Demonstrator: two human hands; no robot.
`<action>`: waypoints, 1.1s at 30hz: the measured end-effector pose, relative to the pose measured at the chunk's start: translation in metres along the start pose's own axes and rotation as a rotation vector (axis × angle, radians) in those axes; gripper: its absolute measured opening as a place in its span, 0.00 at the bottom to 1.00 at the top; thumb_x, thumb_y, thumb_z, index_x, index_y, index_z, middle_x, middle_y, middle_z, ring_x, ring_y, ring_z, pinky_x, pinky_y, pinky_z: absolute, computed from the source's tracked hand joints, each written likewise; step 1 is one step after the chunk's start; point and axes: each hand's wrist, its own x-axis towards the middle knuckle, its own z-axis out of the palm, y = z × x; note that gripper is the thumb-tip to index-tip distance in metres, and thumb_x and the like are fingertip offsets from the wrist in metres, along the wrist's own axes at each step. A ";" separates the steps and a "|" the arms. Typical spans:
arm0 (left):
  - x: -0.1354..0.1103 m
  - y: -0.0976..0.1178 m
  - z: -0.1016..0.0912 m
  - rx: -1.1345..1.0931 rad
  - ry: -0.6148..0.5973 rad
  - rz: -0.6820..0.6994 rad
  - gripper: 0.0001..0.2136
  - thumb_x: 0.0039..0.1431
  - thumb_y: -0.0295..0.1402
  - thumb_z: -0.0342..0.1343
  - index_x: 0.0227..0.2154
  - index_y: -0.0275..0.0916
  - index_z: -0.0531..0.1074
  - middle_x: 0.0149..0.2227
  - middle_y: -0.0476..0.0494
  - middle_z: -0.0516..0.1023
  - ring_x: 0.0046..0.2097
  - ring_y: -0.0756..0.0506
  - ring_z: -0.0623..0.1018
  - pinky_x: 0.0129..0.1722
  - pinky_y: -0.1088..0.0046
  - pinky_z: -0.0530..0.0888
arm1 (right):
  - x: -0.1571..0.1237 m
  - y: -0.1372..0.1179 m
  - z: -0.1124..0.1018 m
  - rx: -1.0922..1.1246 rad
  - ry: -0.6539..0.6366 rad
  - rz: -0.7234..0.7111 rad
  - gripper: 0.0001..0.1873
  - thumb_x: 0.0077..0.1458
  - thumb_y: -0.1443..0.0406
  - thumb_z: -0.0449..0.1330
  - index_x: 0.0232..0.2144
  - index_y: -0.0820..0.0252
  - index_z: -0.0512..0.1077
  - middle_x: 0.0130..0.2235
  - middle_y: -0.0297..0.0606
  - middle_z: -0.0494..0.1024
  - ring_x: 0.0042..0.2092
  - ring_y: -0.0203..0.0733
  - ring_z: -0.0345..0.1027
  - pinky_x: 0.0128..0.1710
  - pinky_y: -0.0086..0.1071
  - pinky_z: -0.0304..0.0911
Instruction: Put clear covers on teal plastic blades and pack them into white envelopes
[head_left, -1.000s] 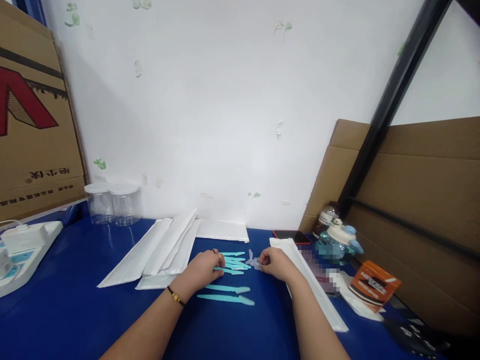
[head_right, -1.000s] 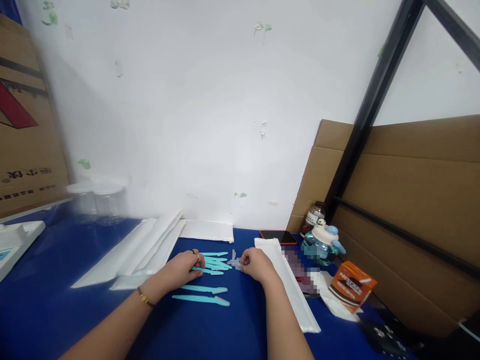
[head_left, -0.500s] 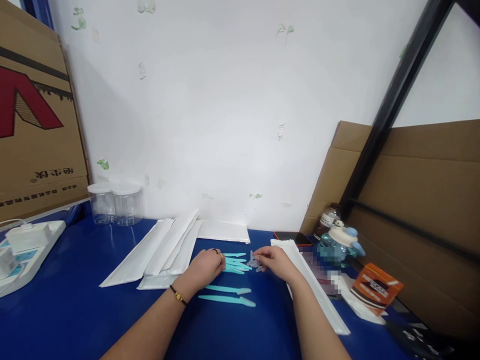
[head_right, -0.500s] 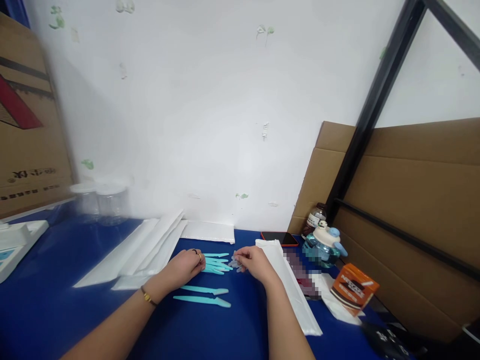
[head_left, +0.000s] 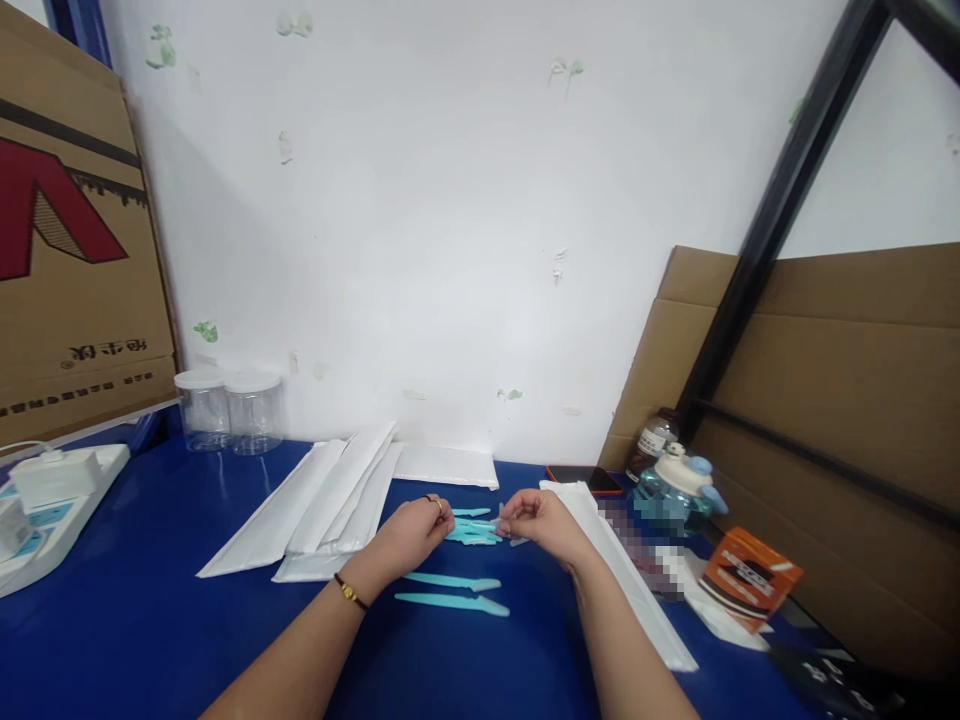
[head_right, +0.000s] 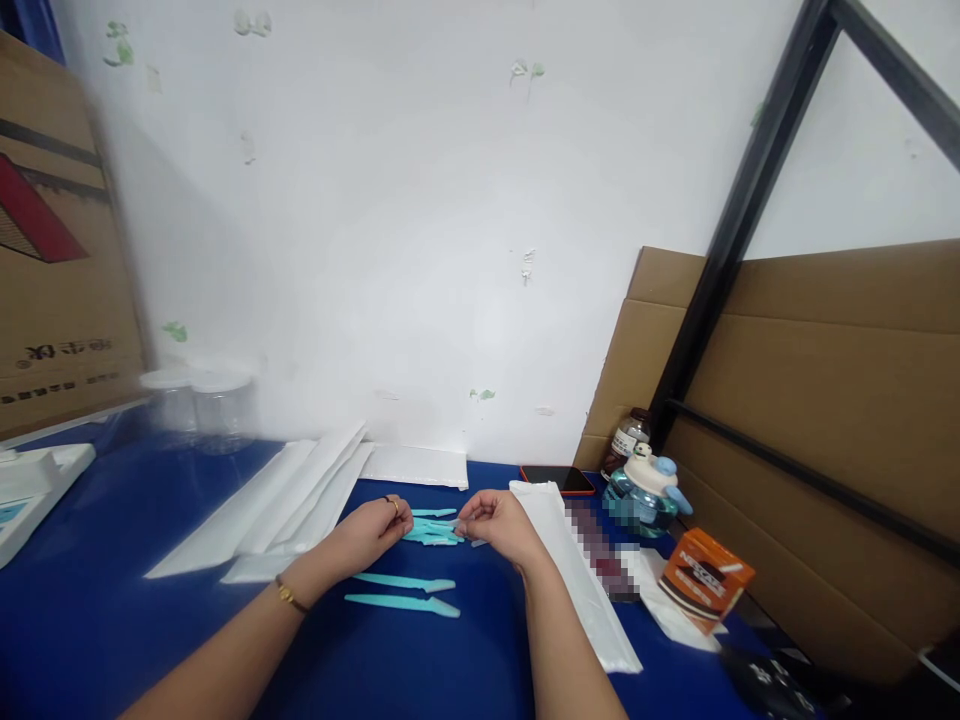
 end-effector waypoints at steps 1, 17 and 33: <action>0.000 0.000 0.001 -0.024 0.006 -0.005 0.11 0.59 0.35 0.42 0.29 0.39 0.69 0.32 0.46 0.72 0.34 0.48 0.71 0.34 0.74 0.64 | 0.000 0.000 0.001 -0.010 -0.001 0.002 0.17 0.32 0.60 0.70 0.24 0.64 0.70 0.23 0.36 0.77 0.27 0.39 0.72 0.26 0.28 0.64; -0.005 0.008 0.001 -0.178 -0.214 0.012 0.12 0.55 0.38 0.46 0.28 0.38 0.71 0.28 0.49 0.74 0.29 0.50 0.70 0.28 0.77 0.63 | -0.003 -0.007 -0.008 -0.415 0.080 -0.134 0.09 0.42 0.62 0.63 0.26 0.62 0.73 0.27 0.36 0.75 0.29 0.37 0.67 0.29 0.29 0.60; 0.000 -0.001 -0.002 0.305 -0.070 0.033 0.07 0.57 0.31 0.48 0.29 0.41 0.71 0.32 0.46 0.73 0.37 0.45 0.72 0.36 0.71 0.63 | -0.003 0.008 -0.015 -1.059 0.056 -0.140 0.04 0.35 0.72 0.58 0.17 0.60 0.71 0.26 0.35 0.75 0.28 0.36 0.65 0.26 0.26 0.53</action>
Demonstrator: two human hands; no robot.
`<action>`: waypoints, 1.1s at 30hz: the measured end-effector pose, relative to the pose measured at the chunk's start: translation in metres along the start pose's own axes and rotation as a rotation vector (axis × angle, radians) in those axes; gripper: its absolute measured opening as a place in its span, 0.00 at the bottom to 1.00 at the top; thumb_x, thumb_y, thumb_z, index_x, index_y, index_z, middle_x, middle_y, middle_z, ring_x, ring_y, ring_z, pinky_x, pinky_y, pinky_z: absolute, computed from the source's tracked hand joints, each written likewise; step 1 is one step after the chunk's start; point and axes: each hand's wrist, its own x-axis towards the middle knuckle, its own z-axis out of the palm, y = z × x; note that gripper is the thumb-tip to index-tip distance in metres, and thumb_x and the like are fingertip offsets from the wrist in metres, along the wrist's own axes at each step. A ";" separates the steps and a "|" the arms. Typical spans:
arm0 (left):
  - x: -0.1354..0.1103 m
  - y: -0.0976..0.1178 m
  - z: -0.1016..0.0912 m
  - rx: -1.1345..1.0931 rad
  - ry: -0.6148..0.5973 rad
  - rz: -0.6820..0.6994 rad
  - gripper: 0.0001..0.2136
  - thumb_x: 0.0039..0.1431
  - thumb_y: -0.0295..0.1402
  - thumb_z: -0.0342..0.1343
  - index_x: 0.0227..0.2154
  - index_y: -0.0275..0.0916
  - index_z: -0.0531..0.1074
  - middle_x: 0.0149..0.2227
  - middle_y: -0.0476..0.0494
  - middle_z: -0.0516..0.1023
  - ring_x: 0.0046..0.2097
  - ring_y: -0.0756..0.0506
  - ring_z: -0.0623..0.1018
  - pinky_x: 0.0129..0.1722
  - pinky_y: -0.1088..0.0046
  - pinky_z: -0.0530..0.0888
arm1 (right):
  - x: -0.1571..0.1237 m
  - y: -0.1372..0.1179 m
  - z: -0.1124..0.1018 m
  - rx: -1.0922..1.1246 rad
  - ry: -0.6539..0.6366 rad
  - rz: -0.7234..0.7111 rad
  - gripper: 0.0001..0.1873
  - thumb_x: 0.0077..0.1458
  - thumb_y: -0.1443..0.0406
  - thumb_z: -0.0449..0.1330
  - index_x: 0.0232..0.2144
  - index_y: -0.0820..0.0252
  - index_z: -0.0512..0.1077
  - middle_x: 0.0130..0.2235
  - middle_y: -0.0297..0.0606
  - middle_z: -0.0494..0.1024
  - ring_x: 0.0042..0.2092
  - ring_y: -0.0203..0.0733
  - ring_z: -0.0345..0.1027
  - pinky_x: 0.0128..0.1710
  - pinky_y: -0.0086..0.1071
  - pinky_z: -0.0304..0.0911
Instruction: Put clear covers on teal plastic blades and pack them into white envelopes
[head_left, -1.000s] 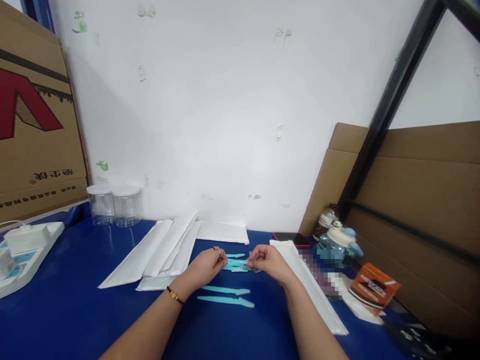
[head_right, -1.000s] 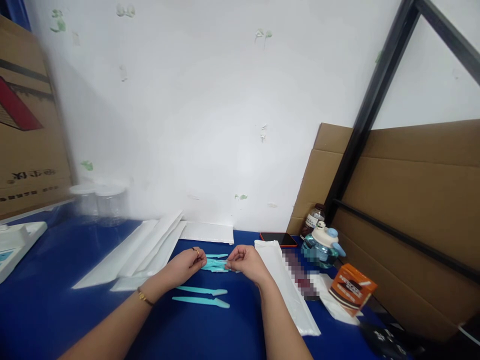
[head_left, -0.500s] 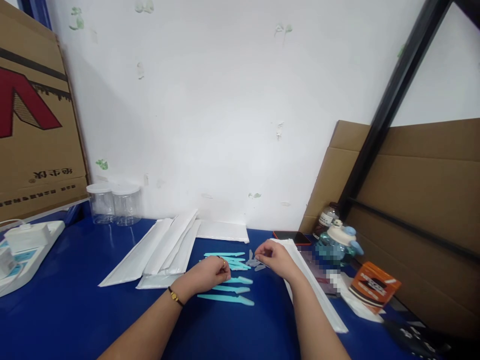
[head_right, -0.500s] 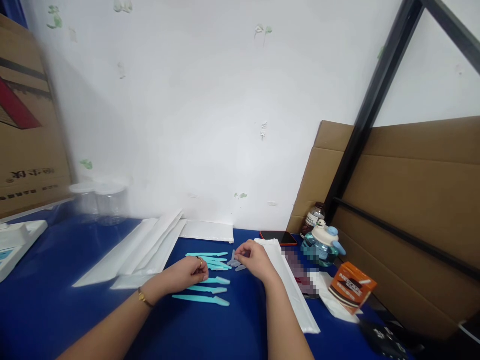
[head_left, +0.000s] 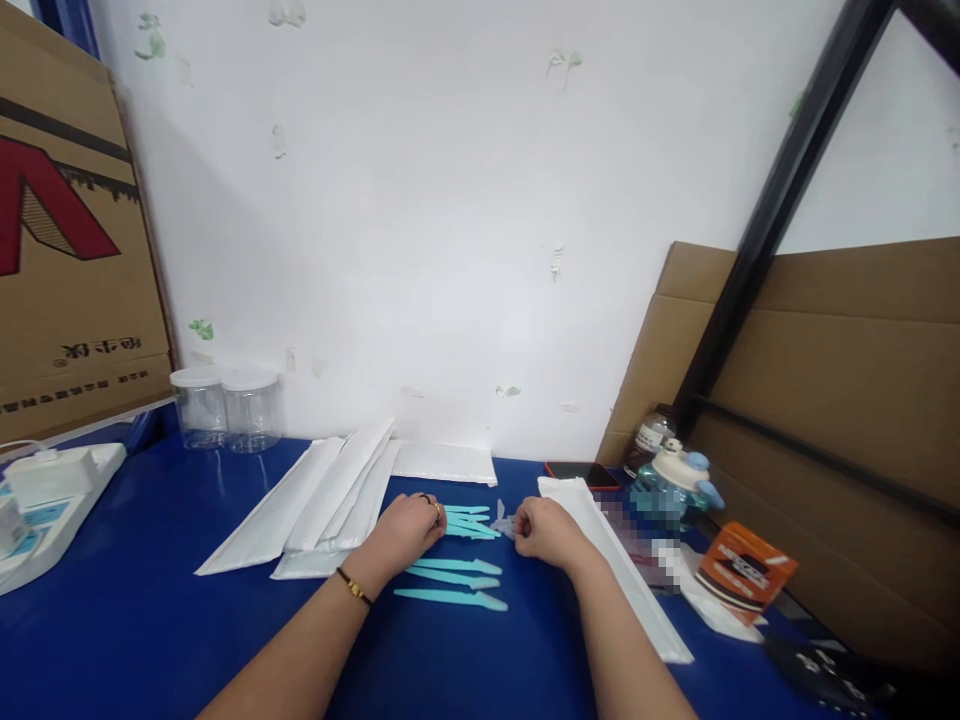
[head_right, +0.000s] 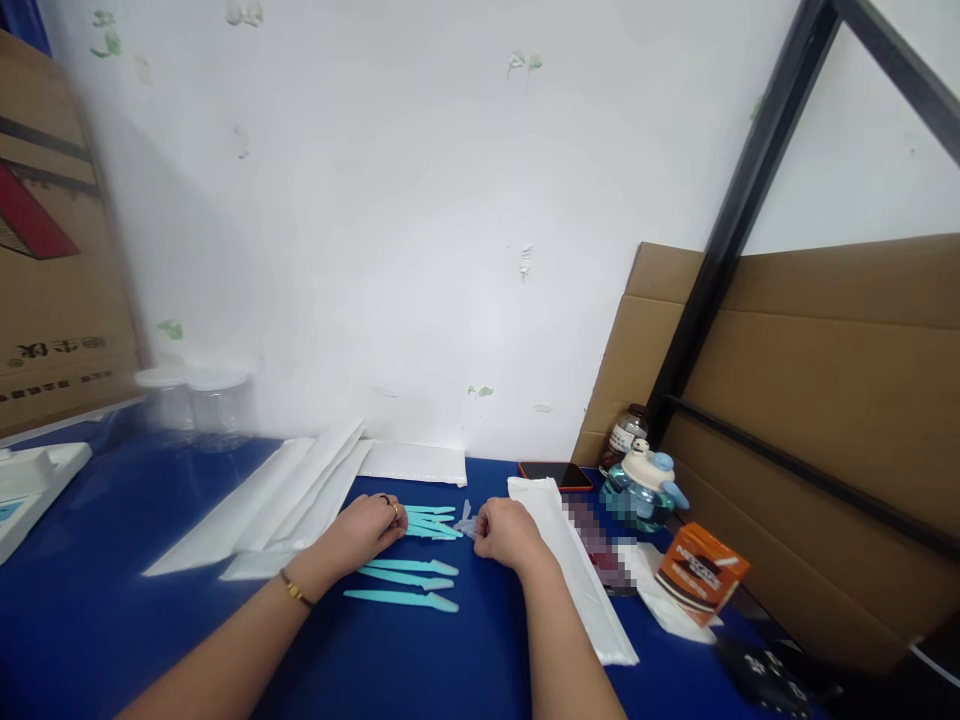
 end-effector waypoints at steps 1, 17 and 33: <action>0.000 0.000 0.000 0.023 0.002 0.006 0.08 0.58 0.31 0.47 0.29 0.40 0.71 0.32 0.46 0.73 0.36 0.46 0.72 0.35 0.71 0.62 | -0.001 -0.002 -0.001 0.037 0.002 -0.021 0.05 0.36 0.72 0.57 0.18 0.60 0.71 0.27 0.35 0.75 0.28 0.35 0.65 0.26 0.25 0.53; 0.000 0.007 -0.008 0.026 0.032 0.054 0.11 0.61 0.33 0.44 0.29 0.40 0.70 0.31 0.46 0.72 0.37 0.46 0.72 0.34 0.72 0.62 | 0.000 -0.020 0.003 0.357 -0.075 -0.098 0.05 0.41 0.72 0.56 0.24 0.61 0.72 0.22 0.31 0.70 0.24 0.32 0.60 0.23 0.23 0.54; -0.003 0.006 0.004 -0.128 -0.015 0.035 0.09 0.56 0.33 0.49 0.39 0.43 0.71 0.39 0.47 0.73 0.40 0.46 0.72 0.40 0.72 0.64 | 0.002 0.015 -0.012 0.181 0.110 0.101 0.09 0.44 0.70 0.55 0.28 0.59 0.75 0.29 0.36 0.76 0.29 0.38 0.66 0.30 0.28 0.58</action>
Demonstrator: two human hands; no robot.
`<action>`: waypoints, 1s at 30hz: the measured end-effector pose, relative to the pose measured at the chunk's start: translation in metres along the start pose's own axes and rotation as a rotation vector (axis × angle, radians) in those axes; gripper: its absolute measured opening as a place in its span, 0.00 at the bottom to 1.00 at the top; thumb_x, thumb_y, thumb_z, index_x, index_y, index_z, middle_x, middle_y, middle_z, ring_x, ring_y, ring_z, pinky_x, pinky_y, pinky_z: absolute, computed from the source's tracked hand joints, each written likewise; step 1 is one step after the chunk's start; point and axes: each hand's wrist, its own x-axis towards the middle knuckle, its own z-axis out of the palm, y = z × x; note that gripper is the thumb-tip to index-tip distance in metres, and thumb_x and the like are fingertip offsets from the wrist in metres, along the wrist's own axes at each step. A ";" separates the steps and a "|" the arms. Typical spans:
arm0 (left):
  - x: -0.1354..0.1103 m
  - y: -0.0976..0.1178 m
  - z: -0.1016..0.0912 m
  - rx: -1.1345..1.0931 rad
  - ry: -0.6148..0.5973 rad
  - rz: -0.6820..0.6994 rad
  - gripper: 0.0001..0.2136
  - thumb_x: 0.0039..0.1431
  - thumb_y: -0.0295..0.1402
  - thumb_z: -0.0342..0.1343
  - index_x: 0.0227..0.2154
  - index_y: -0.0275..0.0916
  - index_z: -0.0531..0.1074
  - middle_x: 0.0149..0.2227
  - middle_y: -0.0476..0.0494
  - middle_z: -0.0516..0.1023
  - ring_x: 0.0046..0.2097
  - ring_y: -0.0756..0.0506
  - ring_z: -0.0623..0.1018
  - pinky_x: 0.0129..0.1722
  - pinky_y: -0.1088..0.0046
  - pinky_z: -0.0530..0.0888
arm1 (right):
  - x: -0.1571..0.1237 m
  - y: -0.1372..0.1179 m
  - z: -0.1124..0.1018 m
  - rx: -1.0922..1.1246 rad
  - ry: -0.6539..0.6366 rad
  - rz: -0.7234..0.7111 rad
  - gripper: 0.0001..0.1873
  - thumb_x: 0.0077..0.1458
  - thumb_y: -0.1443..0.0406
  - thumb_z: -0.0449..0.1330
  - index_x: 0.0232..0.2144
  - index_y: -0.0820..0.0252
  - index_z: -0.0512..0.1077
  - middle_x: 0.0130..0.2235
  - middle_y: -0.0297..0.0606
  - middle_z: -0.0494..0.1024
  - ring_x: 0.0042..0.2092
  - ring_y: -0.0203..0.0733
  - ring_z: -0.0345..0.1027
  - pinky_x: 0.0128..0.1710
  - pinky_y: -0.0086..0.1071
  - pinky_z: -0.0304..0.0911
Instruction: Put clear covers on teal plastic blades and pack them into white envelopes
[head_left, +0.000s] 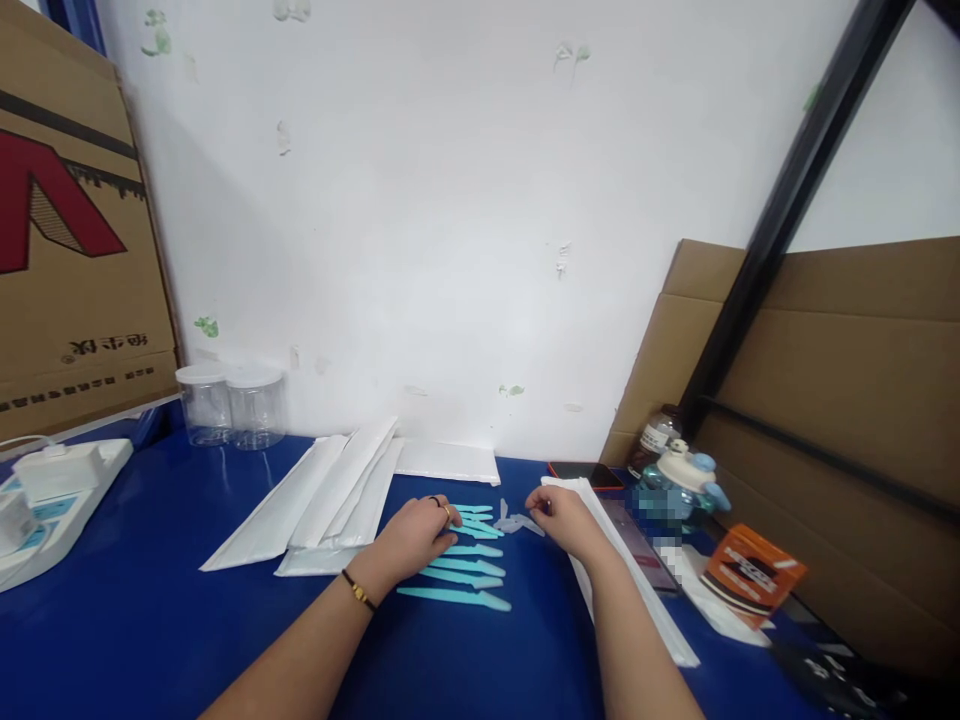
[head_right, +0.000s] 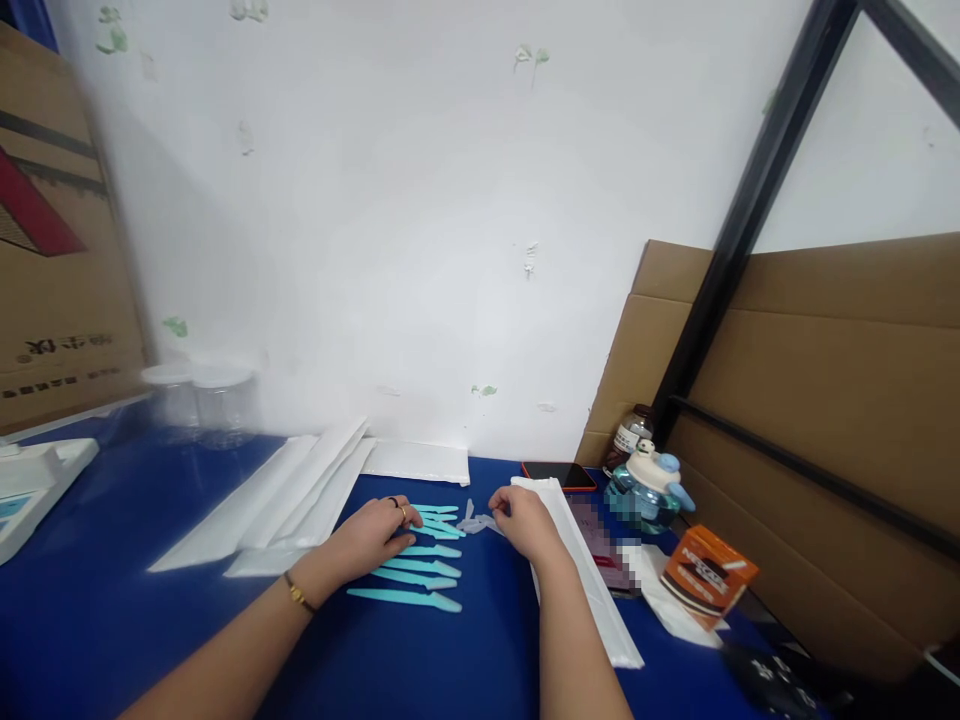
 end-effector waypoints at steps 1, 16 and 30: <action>0.000 -0.001 0.001 0.022 0.021 -0.017 0.10 0.57 0.33 0.49 0.40 0.43 0.71 0.41 0.45 0.72 0.42 0.45 0.72 0.41 0.71 0.64 | 0.001 0.006 0.000 -0.044 -0.002 0.022 0.10 0.42 0.72 0.56 0.28 0.59 0.75 0.29 0.36 0.76 0.30 0.38 0.66 0.30 0.28 0.57; 0.006 0.004 -0.003 0.161 0.012 -0.023 0.09 0.59 0.32 0.47 0.29 0.39 0.71 0.32 0.45 0.74 0.37 0.45 0.73 0.36 0.70 0.62 | 0.002 0.011 0.015 -0.209 -0.039 0.104 0.02 0.39 0.71 0.59 0.20 0.60 0.71 0.24 0.36 0.74 0.27 0.36 0.65 0.24 0.26 0.51; 0.005 -0.001 -0.003 0.070 0.087 -0.039 0.11 0.62 0.32 0.41 0.31 0.38 0.68 0.33 0.44 0.73 0.36 0.46 0.73 0.35 0.72 0.63 | 0.000 -0.020 0.011 0.697 -0.133 0.083 0.13 0.44 0.60 0.61 0.31 0.62 0.68 0.22 0.32 0.74 0.23 0.36 0.69 0.24 0.28 0.63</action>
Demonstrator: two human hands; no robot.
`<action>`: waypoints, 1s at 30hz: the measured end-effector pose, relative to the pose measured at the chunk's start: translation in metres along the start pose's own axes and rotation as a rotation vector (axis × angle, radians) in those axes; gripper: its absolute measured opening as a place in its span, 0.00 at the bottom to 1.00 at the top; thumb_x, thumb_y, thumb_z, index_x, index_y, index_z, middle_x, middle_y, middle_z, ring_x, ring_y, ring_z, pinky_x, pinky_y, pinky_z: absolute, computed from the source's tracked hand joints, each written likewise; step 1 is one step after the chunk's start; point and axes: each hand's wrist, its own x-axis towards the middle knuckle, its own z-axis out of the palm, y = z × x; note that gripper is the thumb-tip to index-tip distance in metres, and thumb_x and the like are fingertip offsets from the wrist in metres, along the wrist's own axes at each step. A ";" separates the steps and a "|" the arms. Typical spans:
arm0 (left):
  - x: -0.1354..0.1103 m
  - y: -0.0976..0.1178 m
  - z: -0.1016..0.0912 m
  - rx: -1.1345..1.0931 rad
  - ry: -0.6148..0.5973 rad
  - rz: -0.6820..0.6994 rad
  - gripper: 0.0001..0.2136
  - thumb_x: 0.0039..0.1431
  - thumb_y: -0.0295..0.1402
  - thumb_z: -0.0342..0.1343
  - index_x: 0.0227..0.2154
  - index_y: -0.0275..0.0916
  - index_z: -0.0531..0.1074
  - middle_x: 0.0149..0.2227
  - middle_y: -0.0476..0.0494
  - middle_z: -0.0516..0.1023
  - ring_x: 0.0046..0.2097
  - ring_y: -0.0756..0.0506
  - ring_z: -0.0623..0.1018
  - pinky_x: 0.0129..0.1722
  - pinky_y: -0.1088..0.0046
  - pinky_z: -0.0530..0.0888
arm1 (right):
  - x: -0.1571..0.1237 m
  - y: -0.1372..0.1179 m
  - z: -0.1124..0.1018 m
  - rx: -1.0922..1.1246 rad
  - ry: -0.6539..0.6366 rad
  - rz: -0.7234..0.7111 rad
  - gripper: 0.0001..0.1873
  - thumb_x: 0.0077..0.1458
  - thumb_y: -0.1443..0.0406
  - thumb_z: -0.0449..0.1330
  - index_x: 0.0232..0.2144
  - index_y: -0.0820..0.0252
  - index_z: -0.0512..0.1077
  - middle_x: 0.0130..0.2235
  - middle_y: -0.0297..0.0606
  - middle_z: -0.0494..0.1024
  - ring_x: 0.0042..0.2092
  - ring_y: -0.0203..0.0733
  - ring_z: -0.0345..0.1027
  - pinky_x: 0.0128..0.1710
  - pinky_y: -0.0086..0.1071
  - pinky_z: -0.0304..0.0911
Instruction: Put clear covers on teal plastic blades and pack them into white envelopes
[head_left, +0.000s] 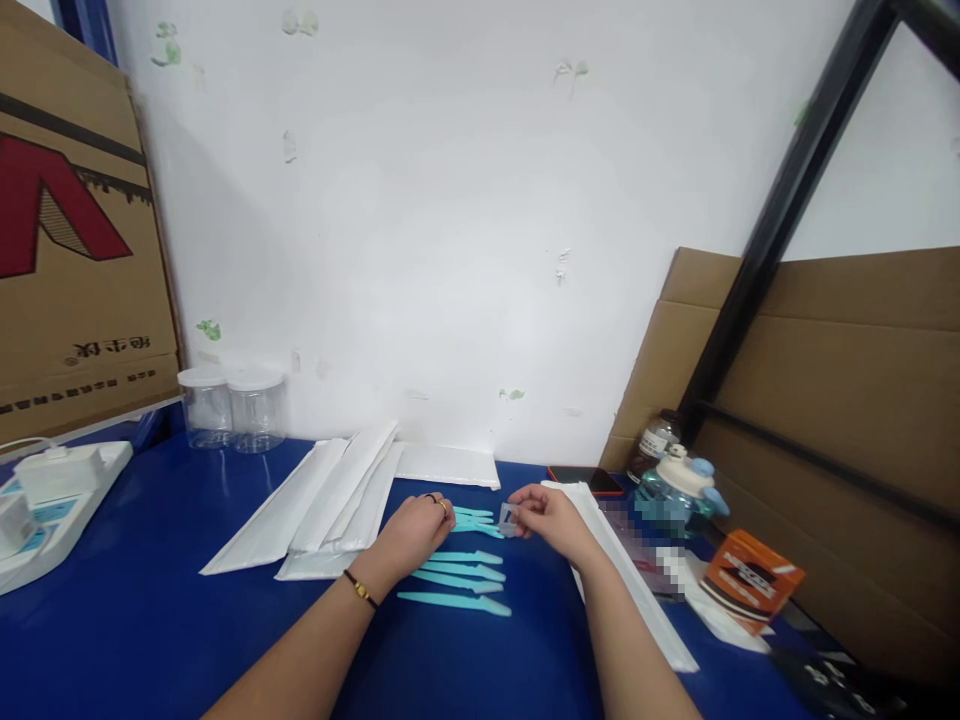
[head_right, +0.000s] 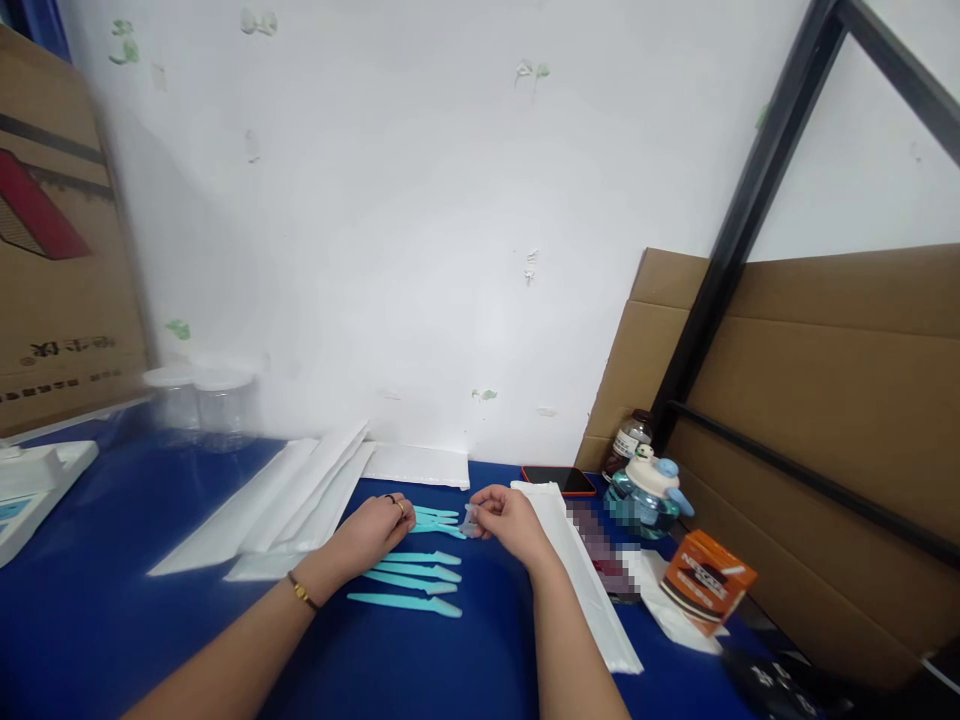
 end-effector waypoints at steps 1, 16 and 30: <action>0.000 0.000 0.001 -0.008 0.004 -0.001 0.11 0.62 0.32 0.41 0.30 0.38 0.68 0.33 0.44 0.73 0.36 0.46 0.73 0.35 0.71 0.63 | 0.001 0.001 0.000 0.049 -0.014 0.027 0.16 0.42 0.58 0.63 0.32 0.63 0.69 0.22 0.34 0.75 0.24 0.37 0.70 0.25 0.29 0.64; 0.001 -0.003 0.007 -0.332 0.066 -0.047 0.11 0.60 0.35 0.43 0.28 0.39 0.68 0.31 0.47 0.72 0.34 0.48 0.71 0.35 0.75 0.64 | 0.001 0.001 0.013 0.131 -0.090 0.055 0.23 0.41 0.49 0.63 0.25 0.64 0.68 0.23 0.36 0.75 0.22 0.37 0.70 0.21 0.27 0.62; -0.004 -0.002 0.004 -0.286 -0.134 0.024 0.09 0.55 0.35 0.47 0.28 0.40 0.72 0.29 0.49 0.74 0.32 0.49 0.71 0.33 0.76 0.64 | 0.006 0.016 -0.015 -0.558 0.215 -0.089 0.10 0.47 0.66 0.54 0.30 0.59 0.75 0.30 0.36 0.76 0.30 0.39 0.67 0.33 0.31 0.61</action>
